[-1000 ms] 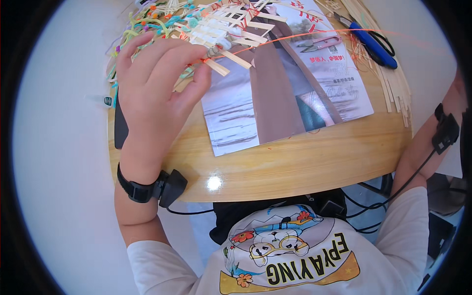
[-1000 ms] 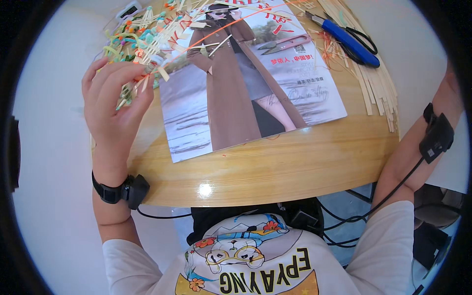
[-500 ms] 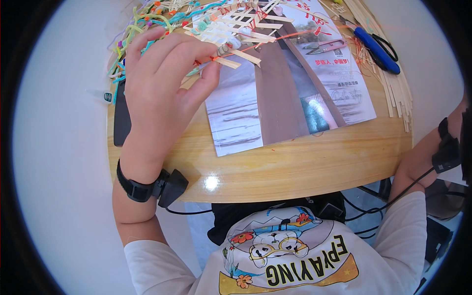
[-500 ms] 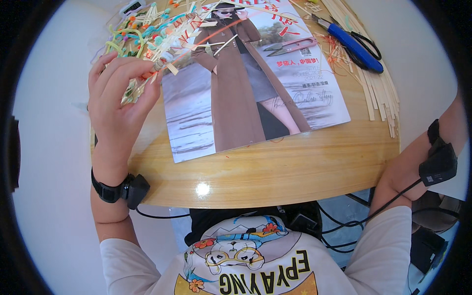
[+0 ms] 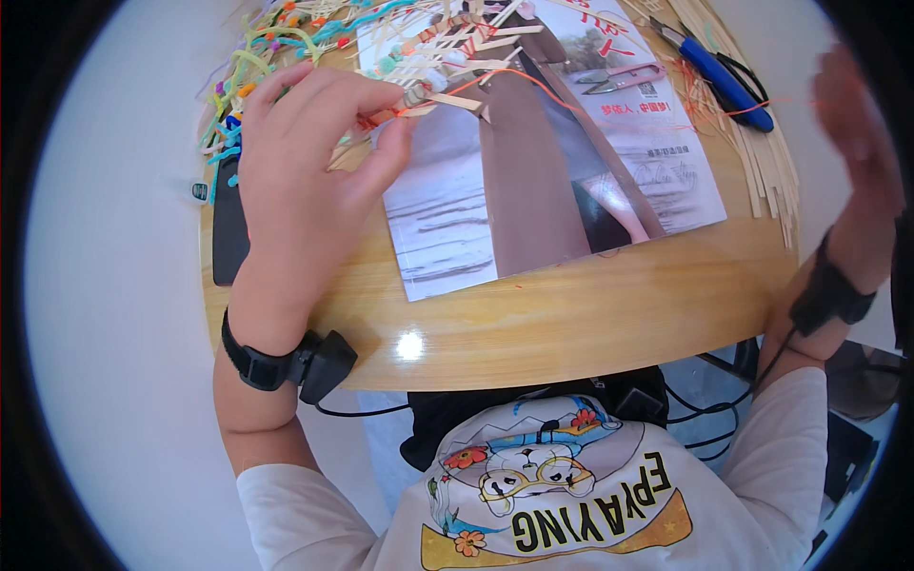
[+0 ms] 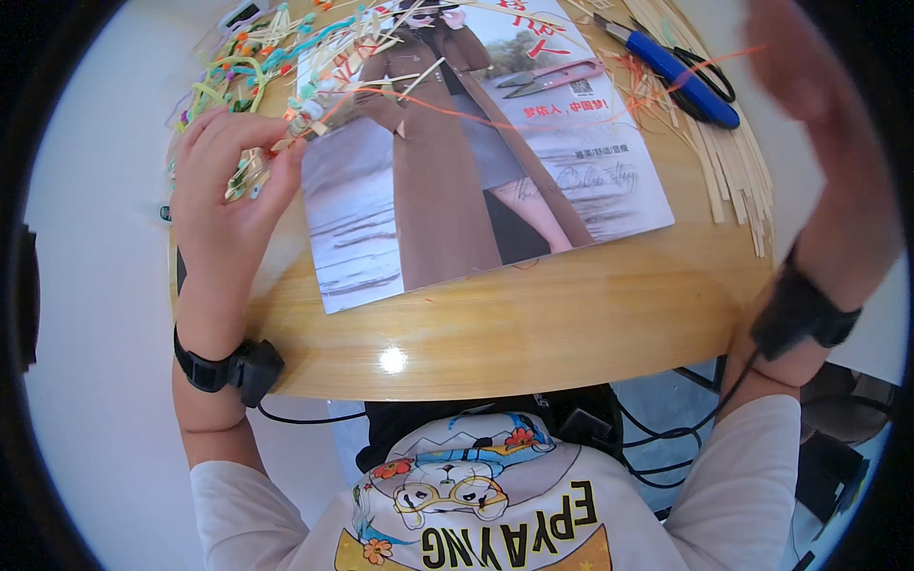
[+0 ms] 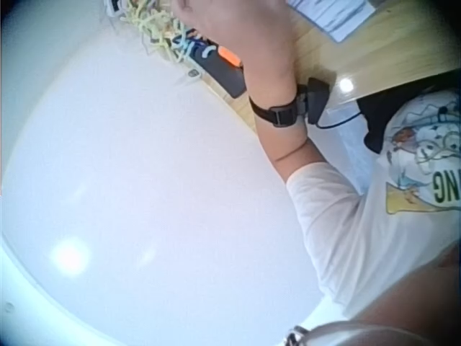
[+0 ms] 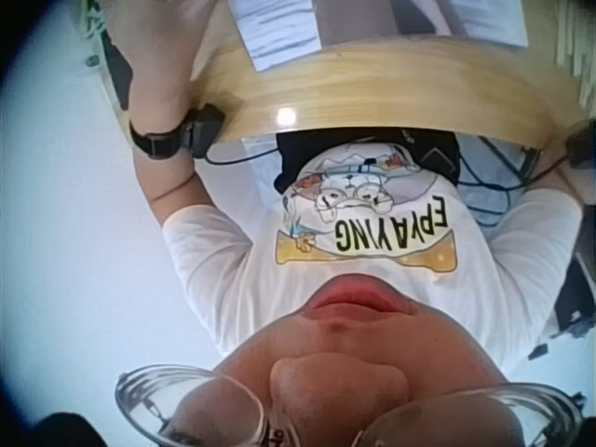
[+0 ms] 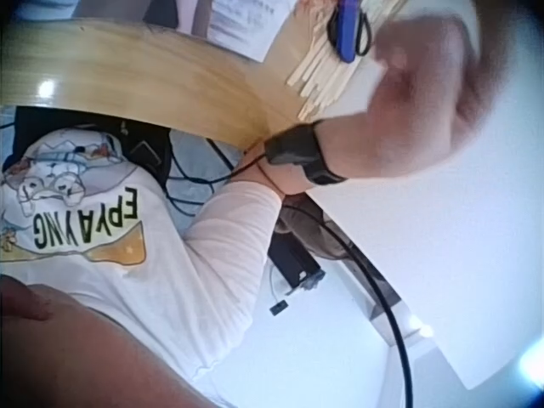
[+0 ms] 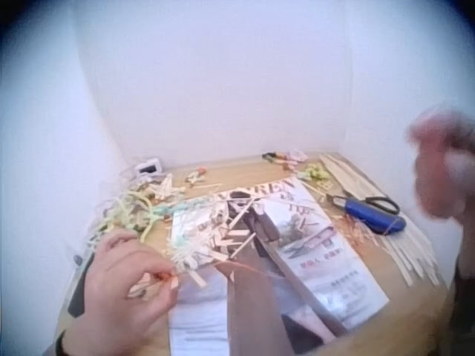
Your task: Weaving thin bamboo or wooden strips together with orange thread to create a small decorative structure.
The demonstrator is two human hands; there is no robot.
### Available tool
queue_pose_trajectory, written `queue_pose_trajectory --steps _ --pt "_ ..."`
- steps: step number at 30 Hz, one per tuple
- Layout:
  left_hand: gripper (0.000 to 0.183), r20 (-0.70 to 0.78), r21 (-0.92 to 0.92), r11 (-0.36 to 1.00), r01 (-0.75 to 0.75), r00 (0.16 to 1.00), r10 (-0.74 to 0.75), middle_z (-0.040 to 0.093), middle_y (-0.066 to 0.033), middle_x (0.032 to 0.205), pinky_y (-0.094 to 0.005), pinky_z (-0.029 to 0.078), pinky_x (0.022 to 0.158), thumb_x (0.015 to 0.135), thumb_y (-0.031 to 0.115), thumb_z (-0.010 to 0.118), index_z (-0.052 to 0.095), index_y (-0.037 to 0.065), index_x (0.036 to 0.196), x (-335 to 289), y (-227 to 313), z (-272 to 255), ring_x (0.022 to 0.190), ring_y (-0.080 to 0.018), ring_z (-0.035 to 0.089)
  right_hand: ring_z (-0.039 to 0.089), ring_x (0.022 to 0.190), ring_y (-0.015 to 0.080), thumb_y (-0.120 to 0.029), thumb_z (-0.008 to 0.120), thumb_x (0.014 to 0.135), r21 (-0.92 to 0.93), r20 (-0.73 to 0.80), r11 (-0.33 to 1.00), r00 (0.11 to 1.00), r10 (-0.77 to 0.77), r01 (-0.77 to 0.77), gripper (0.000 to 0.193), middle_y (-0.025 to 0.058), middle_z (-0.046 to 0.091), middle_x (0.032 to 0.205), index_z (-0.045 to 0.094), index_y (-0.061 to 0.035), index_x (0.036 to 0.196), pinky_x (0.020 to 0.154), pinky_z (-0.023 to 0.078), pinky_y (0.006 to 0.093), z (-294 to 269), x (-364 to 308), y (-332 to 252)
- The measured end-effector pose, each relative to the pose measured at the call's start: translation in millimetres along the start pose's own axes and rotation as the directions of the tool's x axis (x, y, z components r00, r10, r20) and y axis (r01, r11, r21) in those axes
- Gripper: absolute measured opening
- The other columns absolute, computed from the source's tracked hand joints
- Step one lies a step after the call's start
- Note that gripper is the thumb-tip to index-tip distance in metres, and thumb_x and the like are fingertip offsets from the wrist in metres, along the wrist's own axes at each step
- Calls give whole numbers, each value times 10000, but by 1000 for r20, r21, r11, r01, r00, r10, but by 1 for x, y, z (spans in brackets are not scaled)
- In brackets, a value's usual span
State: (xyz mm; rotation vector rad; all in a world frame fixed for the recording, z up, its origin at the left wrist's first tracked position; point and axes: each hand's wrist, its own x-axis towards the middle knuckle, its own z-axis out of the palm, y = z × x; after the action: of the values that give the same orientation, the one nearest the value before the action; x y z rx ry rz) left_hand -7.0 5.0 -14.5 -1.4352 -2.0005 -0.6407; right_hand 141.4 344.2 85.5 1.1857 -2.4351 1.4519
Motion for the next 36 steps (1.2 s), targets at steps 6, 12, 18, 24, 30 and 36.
queue_pose_trajectory --steps 6,12,18,24,30,36 --pt "148 9 19 1000 -3 1000 3 617 18 726 -349 416 930 715 37 711 652 96 837 2 -1 -3 701 -141 596 397 580 46 -100 576 847 88 -241 863 830 504 -498 452 -15 544 723 570 25 1281 539 289 210 102 28 10" --pt "147 -10 -3 999 -41 999 40 614 16 723 -346 419 923 712 34 709 651 99 830 6 0 -3 715 -143 596 399 594 34 -11 514 903 75 -58 800 798 600 -596 185 0 530 680 555 4 1083 552 290 202 107 36 15" --pt "147 -12 -16 1000 -18 1000 18 606 13 714 -348 423 921 710 33 710 646 98 825 2 -1 -4 699 -146 594 464 617 35 -34 542 906 233 10 762 785 619 -604 168 23 558 754 468 -30 1057 581 336 176 110 36 23" --pt "150 5 -22 1000 -16 1000 17 615 12 727 -342 421 923 714 38 717 645 94 833 2 -4 -4 699 -146 596 510 610 68 -114 632 872 -13 11 757 757 653 -653 361 26 584 758 518 -46 1207 552 378 205 118 40 41" --pt "178 -35 -3 999 -44 998 44 628 0 749 -334 420 924 703 26 734 642 81 845 0 -5 -3 715 -159 603 624 687 157 -119 620 911 -388 -215 634 734 644 -669 219 79 686 840 636 -7 1098 604 462 259 101 56 25" --pt "169 5 17 999 -42 999 42 614 -16 740 -335 427 920 716 16 735 632 60 842 2 -3 -8 700 -165 589 628 695 197 -127 593 914 -303 -115 660 713 691 -688 245 102 674 814 615 -20 1133 626 475 288 79 46 42"
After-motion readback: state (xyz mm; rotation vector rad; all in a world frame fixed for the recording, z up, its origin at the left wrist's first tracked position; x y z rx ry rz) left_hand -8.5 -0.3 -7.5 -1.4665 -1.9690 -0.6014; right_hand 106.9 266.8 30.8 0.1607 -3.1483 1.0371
